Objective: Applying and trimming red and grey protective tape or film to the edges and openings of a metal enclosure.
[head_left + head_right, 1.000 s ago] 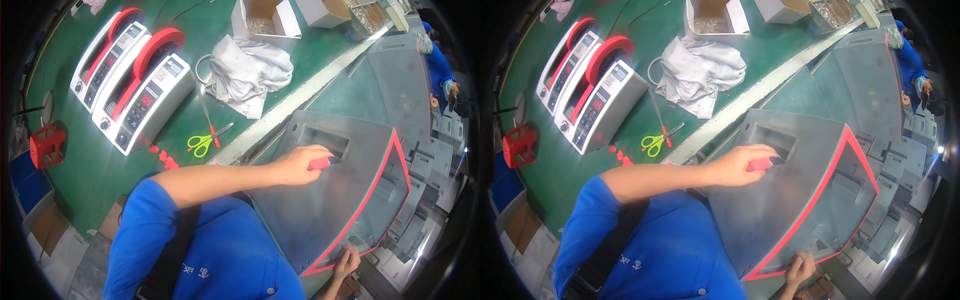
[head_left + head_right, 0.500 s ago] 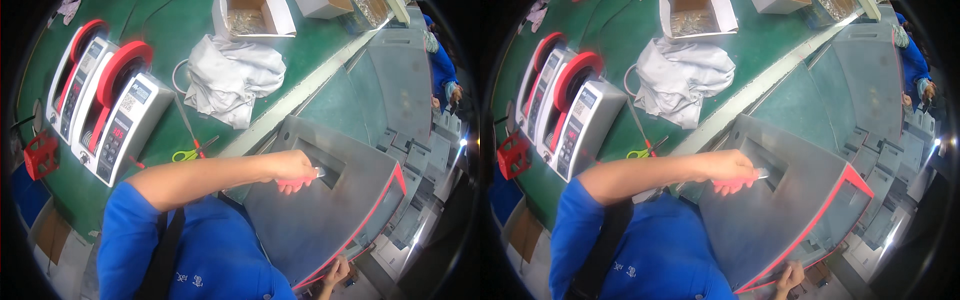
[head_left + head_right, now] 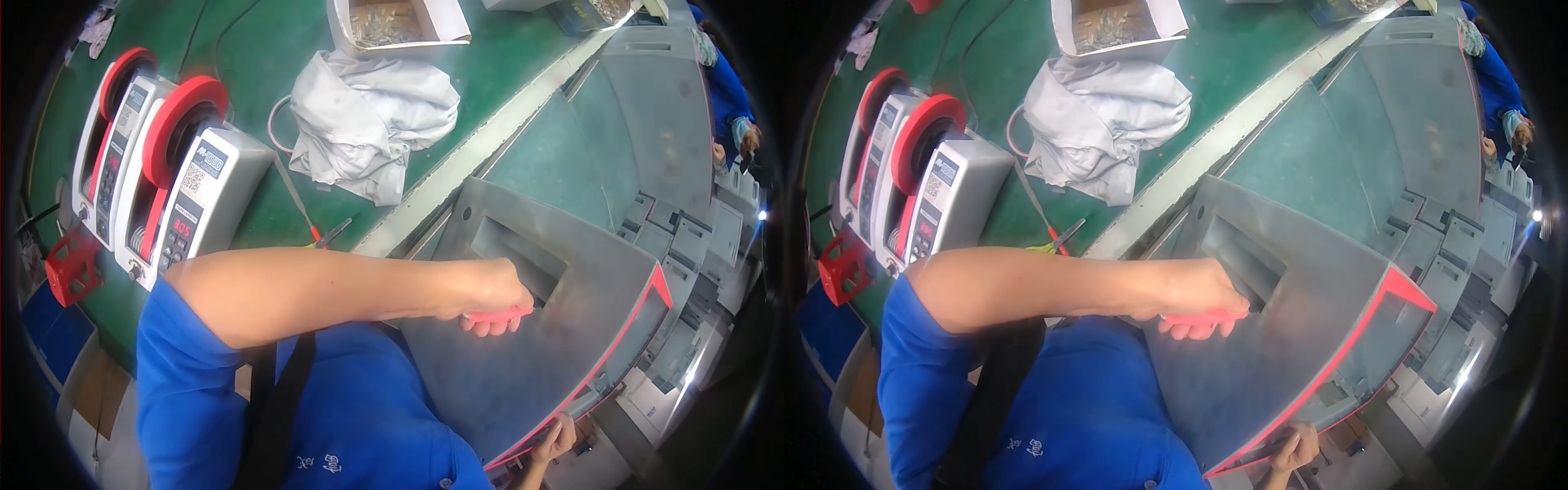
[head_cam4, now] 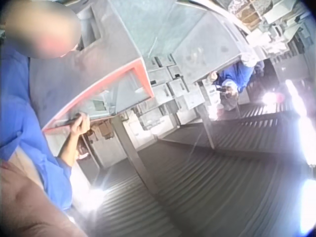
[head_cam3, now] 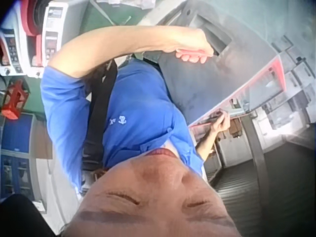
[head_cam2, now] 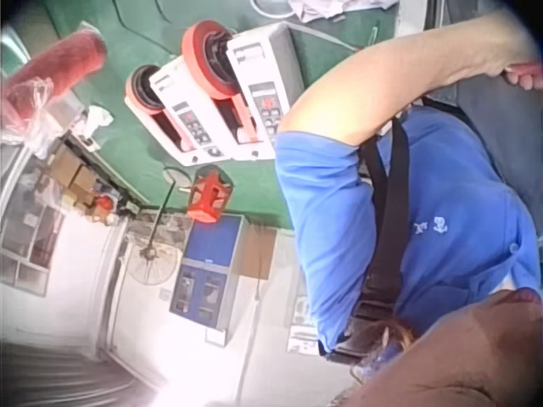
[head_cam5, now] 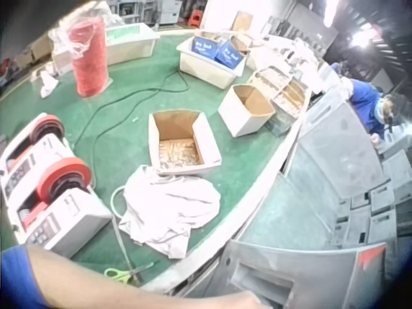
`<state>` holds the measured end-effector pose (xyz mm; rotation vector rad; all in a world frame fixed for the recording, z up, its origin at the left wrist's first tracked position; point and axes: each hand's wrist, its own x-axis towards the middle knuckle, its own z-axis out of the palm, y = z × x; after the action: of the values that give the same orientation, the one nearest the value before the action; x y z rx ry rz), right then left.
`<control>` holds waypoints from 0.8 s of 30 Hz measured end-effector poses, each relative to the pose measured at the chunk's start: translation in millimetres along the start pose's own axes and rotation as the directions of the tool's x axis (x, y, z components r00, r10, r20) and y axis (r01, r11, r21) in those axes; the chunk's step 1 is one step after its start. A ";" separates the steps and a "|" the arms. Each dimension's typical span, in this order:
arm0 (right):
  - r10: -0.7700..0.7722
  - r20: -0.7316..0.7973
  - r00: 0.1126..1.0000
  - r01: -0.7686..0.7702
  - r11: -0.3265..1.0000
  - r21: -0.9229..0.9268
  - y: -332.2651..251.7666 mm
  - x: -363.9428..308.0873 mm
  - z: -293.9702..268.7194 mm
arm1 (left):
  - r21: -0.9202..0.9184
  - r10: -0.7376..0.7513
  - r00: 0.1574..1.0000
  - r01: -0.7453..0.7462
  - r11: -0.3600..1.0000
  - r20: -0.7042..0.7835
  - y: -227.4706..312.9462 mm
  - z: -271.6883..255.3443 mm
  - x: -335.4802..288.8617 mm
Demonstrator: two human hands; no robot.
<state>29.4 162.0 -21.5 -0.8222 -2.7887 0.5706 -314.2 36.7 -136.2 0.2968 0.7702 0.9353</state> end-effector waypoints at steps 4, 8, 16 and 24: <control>0.022 0.007 1.000 -0.022 1.000 0.003 -2.2 0.8 -1.4 | 0.029 -0.007 0.997 0.009 1.000 -0.082 2.9 9.9 -3.7; 0.000 -0.010 1.000 0.000 1.000 -0.022 -2.5 1.8 -0.7 | 0.066 0.072 0.989 -0.065 0.996 -0.127 7.3 13.0 -0.1; -0.011 -0.024 1.000 0.011 1.000 -0.006 -4.6 -2.4 -1.0 | 0.306 0.231 0.946 -0.156 0.939 -0.227 17.7 11.7 -11.4; -0.109 0.003 0.994 0.109 0.994 -0.012 7.6 2.3 -7.6 | 0.878 0.480 0.822 0.050 0.477 -0.307 -10.5 -12.1 -1.9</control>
<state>33.3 171.5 -17.5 -0.6666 -2.8201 0.5372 -317.0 28.0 -149.5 1.1050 1.7638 0.8031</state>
